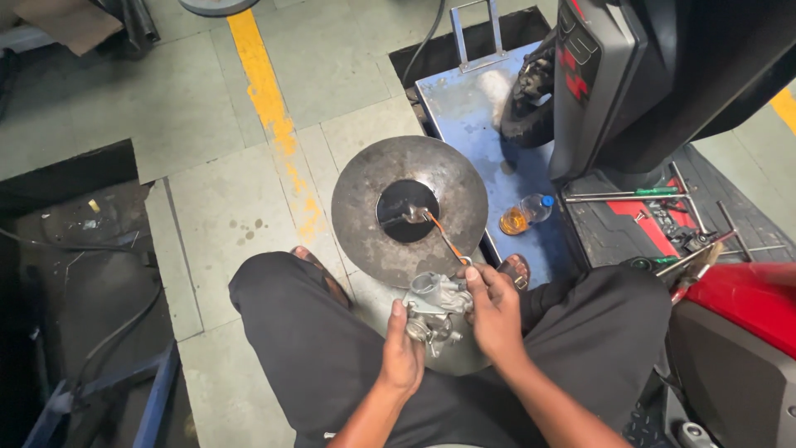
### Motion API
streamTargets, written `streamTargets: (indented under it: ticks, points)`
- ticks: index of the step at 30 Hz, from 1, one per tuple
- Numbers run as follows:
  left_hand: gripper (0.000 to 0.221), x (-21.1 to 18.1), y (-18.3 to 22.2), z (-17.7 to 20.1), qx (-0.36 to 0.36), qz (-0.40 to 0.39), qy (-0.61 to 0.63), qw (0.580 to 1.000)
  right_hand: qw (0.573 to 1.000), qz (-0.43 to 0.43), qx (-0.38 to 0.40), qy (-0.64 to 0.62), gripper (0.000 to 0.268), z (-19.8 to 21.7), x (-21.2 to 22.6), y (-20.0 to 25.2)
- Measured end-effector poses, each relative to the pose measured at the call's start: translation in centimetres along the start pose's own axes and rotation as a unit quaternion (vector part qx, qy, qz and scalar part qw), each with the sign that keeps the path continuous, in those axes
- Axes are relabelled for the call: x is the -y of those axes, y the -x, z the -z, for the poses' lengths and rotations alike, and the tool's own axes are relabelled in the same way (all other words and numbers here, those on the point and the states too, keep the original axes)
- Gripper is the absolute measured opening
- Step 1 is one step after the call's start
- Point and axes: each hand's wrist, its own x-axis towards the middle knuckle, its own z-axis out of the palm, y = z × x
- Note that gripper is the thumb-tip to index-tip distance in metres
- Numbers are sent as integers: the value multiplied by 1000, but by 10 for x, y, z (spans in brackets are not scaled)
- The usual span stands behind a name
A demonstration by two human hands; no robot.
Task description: Disassembling and cleaning a motorcycle carburetor with fuel and tools.
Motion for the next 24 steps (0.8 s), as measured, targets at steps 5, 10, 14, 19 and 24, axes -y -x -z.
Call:
streamTargets:
  ticks: [5,10,14,19,24]
  points:
    - [84,-34,4,-30,-6,-216,-188,958,975,129,151,95,31,42,79,29]
    - [118,-79,14,-49,35,-276,-353,893,906,252,231,250,39,92,124,50]
    - [123,-106,13,-70,47,-392,-497,773,856,302,356,221,46,104,139,58]
    - [127,-109,18,-68,76,-381,-536,749,809,380,360,267,40,100,150,54]
    - [122,-107,22,-62,91,-429,-565,699,830,298,411,233,36,92,151,55]
